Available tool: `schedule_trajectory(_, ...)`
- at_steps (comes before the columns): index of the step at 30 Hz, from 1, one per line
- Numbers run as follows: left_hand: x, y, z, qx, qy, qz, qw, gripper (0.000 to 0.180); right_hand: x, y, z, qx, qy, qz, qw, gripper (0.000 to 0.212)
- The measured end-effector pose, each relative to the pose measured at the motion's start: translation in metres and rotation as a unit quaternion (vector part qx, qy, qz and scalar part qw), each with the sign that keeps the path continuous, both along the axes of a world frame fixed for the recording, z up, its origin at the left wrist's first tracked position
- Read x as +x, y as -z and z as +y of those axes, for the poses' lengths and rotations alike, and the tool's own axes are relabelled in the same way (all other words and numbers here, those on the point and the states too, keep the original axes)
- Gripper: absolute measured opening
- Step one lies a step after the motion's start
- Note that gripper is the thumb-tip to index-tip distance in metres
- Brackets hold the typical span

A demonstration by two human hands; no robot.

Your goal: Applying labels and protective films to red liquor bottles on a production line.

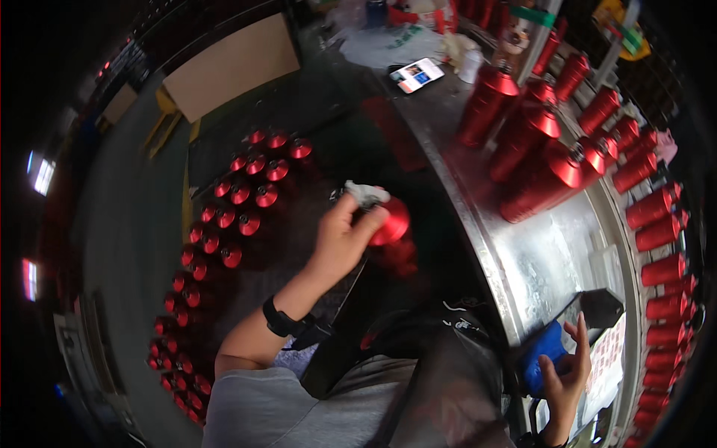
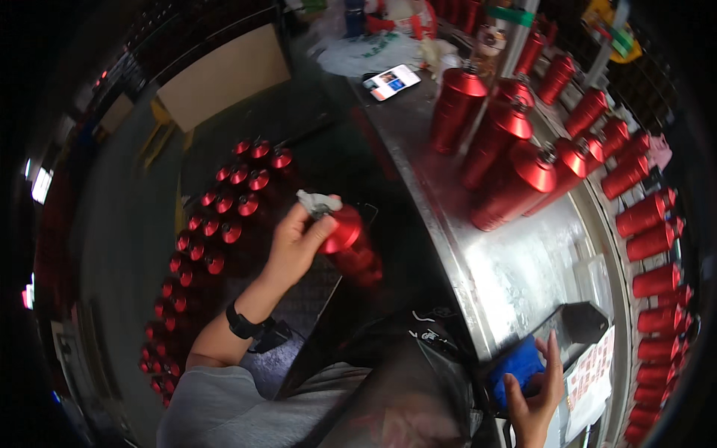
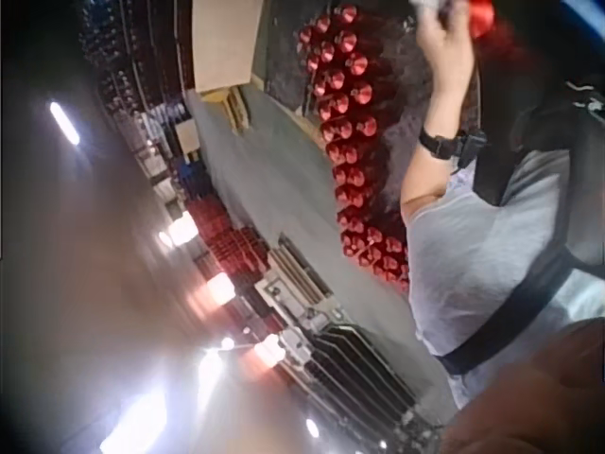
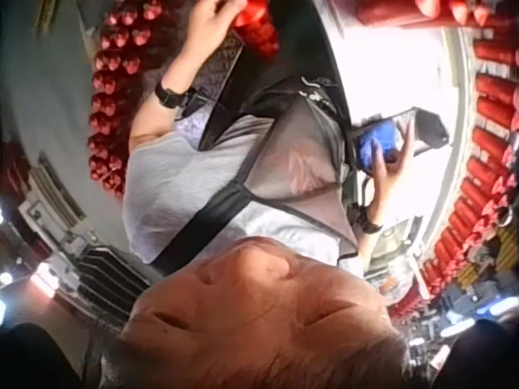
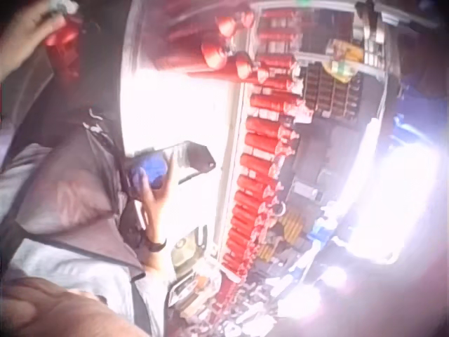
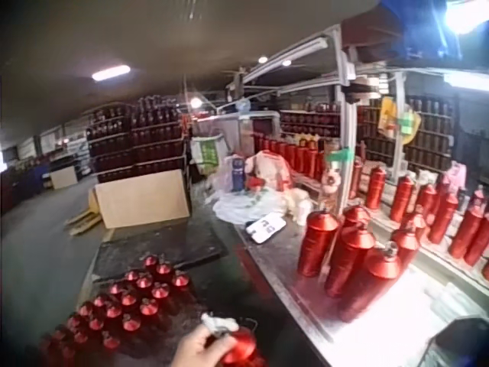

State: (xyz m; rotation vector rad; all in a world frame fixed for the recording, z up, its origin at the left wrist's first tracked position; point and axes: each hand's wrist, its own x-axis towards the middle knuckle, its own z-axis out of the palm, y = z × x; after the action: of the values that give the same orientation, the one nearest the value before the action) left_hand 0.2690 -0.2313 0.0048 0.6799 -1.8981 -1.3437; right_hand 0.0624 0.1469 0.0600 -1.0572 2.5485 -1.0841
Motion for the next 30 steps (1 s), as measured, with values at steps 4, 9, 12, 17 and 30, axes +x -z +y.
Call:
schedule_trajectory(4, 0.068, 0.064, -0.050, -0.118, -0.231, -0.068, 0.963, 0.027, -0.010, -0.004, -0.007, 0.042, 0.031, -0.047, 0.998, 0.089)
schedule_trajectory(9, 0.170, 0.144, -0.062, -0.091, -0.417, -0.070, 0.902, 0.023, -0.038, 0.010, -0.010, 0.056, 0.011, -0.017, 0.998, 0.079)
schedule_trajectory(12, 0.247, 0.195, -0.053, -0.131, -0.529, -0.104, 0.832, 0.023, -0.047, 0.007, -0.020, 0.082, 0.022, -0.029, 0.996, 0.076)
schedule_trajectory(17, 0.319, 0.217, -0.028, -0.093, -0.671, -0.127, 0.724, 0.032, -0.050, 0.013, -0.022, 0.101, 0.020, -0.023, 0.994, 0.076)
schedule_trajectory(30, 0.419, 0.253, -0.067, -0.048, -0.740, -0.200, 0.640, 0.046, -0.058, 0.038, 0.000, 0.111, 0.033, -0.022, 0.993, 0.072)
